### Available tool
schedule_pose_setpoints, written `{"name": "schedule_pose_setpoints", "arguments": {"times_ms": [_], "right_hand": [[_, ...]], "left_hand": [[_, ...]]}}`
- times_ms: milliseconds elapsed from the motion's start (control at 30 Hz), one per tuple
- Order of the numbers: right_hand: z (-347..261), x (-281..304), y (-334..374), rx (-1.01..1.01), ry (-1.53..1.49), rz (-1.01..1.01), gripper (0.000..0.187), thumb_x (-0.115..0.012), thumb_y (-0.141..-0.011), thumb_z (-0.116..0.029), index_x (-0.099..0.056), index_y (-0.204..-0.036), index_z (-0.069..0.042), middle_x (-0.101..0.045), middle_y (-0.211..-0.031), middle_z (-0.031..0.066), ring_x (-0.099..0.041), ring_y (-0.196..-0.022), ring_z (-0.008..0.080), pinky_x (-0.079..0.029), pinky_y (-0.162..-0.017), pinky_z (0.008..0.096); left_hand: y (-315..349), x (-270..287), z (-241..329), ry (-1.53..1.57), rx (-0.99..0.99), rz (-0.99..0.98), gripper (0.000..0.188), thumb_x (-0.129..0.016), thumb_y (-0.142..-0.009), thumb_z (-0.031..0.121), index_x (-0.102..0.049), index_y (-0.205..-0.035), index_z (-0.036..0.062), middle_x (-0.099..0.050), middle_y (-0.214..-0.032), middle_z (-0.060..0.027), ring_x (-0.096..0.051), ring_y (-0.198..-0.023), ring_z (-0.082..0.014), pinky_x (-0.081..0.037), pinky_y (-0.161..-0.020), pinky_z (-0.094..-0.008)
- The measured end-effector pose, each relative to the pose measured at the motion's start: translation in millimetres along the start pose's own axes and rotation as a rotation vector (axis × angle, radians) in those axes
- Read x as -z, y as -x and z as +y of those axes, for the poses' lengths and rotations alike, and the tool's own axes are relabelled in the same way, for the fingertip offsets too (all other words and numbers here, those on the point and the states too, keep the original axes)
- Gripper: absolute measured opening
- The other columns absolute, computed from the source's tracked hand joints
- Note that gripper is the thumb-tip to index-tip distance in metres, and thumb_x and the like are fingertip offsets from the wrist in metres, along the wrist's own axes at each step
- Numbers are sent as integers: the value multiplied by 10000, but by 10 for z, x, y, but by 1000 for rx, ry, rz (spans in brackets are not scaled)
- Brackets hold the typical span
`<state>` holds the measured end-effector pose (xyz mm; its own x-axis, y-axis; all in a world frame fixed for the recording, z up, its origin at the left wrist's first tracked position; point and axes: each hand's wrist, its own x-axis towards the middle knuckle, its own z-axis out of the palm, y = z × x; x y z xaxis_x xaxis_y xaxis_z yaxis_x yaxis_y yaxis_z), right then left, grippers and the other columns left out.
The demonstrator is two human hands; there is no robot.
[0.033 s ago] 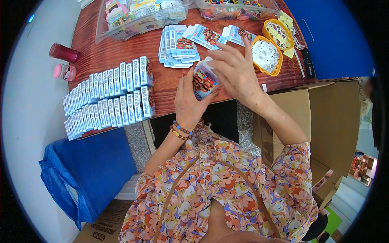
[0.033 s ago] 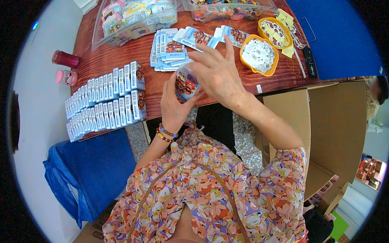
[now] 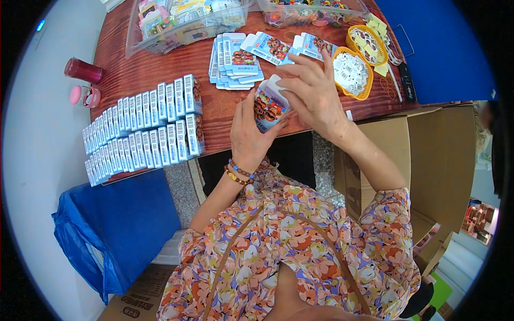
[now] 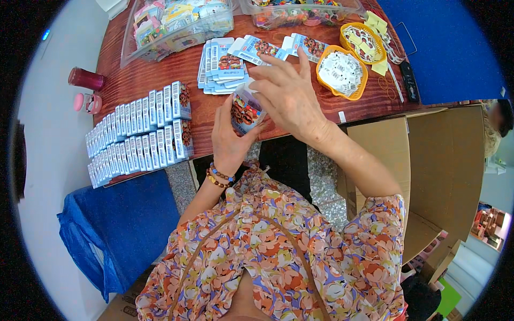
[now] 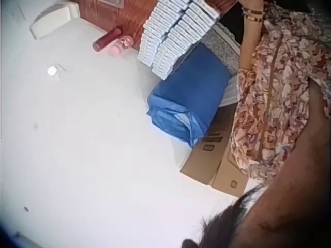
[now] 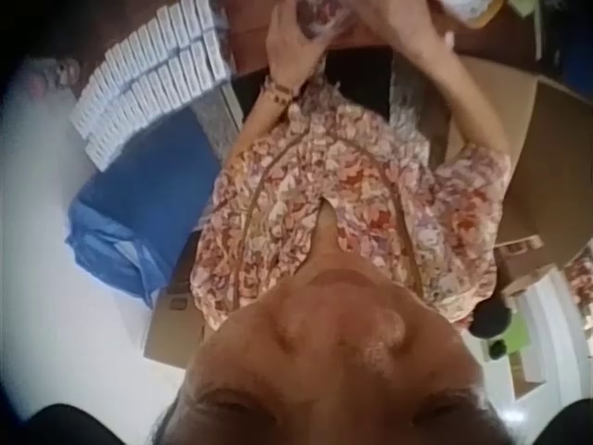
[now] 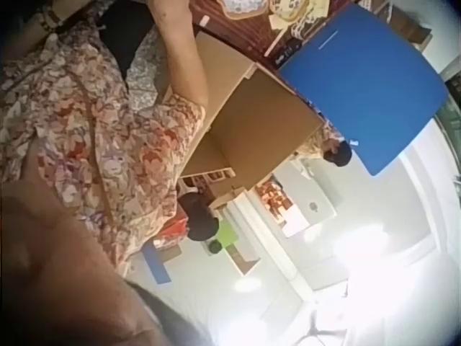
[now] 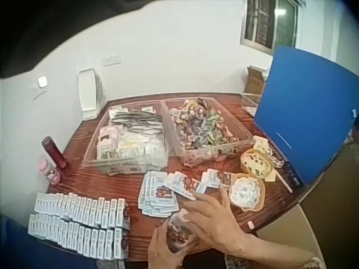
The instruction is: Packing small colorful items and printed cards into small white cardboard boxes.
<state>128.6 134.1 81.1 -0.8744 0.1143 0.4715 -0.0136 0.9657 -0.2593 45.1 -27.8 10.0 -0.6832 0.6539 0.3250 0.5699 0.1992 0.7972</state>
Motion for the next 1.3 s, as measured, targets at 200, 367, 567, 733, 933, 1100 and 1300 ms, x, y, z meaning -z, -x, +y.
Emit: {"name": "schedule_pose_setpoints", "arguments": {"times_ms": [200, 367, 567, 733, 933, 1100, 1300], "right_hand": [[41, 73, 52, 16, -56, -135, 181, -730, -821, -136, -729, -989, -66, -569, -1366, 111, -402, -1381, 361, -175, -1171, 590], [456, 120, 66, -122, -254, 64, 147, -704, -874, -114, -728, -1014, -76, -590, -1352, 129, -470, -1337, 335, -403, -1080, 460], [1601, 382, 466, -725, 184, -318, 244, -681, -863, -246, -683, -972, -28, -703, -960, 130, -679, -928, 303, -520, -779, 398], [1805, 198, 678, -731, 243, -420, 283, -698, -819, -324, -655, -903, -57, -695, -883, 119, -678, -895, 288, -510, -737, 404], [1947, 359, 740, -858, -311, -198, 164, -677, -880, -185, -627, -852, -32, -618, -734, 32, -636, -702, 131, -484, -619, 319], [2011, 356, 846, -889, -560, -227, 123, -669, -880, -119, -604, -834, -25, -605, -751, 28, -611, -684, 92, -491, -568, 278], [1888, 186, 812, -661, -1, -465, 156, -688, -817, -132, -652, -915, -17, -655, -787, 112, -646, -723, 206, -503, -624, 361]], "left_hand": [[-35, -41, 21, 12, -31, -32, 839, -857, -722, 268, -443, -1410, 25, -572, -1163, -193, -592, -1066, -382, -499, -893, -448], [-21, 16, -73, -25, -18, -47, 810, -857, -723, 213, -455, -1396, 9, -573, -1175, -194, -593, -1076, -367, -487, -908, -437], [-20, -128, -63, 9, -55, -135, 801, -852, -731, 218, -449, -1391, 8, -563, -1221, -200, -580, -1124, -372, -482, -941, -443], [-25, -185, -5, 26, -67, -204, 811, -846, -742, 239, -434, -1404, 15, -556, -1255, -201, -568, -1151, -380, -476, -966, -450], [-55, -185, -28, -4, -101, -227, 844, -852, -736, 256, -421, -1419, 10, -557, -1257, -202, -578, -1133, -371, -485, -951, -444], [-135, -254, 67, 4, -107, -277, 838, -866, -714, 191, -439, -1406, -14, -565, -1287, -192, -578, -1172, -339, -478, -972, -426], [-101, -325, 84, -2, -150, -332, 857, -849, -740, 303, -420, -1424, 17, -557, -1235, -197, -577, -1122, -372, -490, -936, -447]]}}
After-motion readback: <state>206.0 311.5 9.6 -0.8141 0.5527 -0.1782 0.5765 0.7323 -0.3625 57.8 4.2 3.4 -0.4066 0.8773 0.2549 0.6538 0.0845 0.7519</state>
